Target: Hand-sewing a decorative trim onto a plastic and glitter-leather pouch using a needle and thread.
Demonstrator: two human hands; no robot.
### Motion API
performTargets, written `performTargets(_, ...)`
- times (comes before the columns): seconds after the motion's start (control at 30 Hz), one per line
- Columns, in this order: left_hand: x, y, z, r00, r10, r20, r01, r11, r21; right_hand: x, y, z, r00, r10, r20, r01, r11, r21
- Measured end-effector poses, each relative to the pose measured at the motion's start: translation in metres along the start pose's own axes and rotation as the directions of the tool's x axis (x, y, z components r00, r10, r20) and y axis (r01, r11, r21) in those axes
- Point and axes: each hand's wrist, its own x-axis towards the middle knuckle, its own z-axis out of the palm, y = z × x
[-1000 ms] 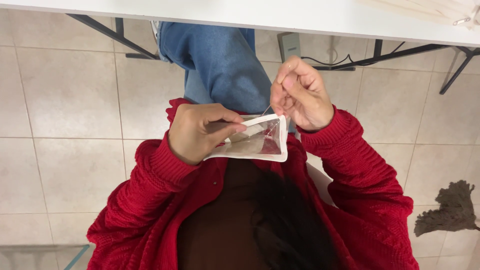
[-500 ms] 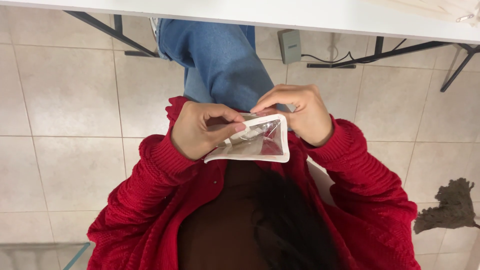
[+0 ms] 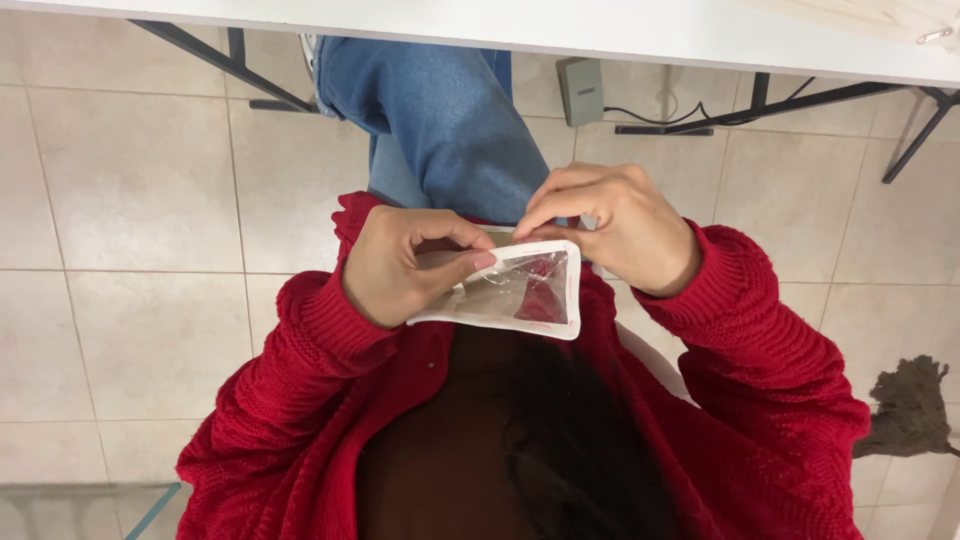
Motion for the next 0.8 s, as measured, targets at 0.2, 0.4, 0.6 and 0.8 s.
performTargets(0.2, 0.0004, -0.0019, 0.0011, 1.0, 0.008, 0.006, -0.008, 1.0, -0.017, -0.0019, 0.0012, 0.0012, 1.0, 0.016, -0.009, -0.016, 1.0, 0.019)
performTargets(0.4, -0.0008, -0.0041, 0.0017, 1.0, -0.01, 0.022, 0.011, 0.999, -0.046, -0.0021, -0.003, -0.0003, 1.0, 0.023, -0.002, -0.023, 1.0, 0.013)
performTargets(0.6, -0.0015, -0.0043, 0.0015, 0.999, -0.017, 0.03, 0.019, 0.999, -0.041, -0.0042, -0.0015, -0.0001, 1.0, 0.03, 0.005, -0.03, 1.0, 0.004)
performTargets(0.8, 0.0006, 0.0001, 0.0022, 0.999, -0.014, 0.052, 0.018, 0.997, -0.08, -0.0021, 0.005, 0.0041, 0.999, 0.035, 0.007, -0.036, 0.994, 0.107)
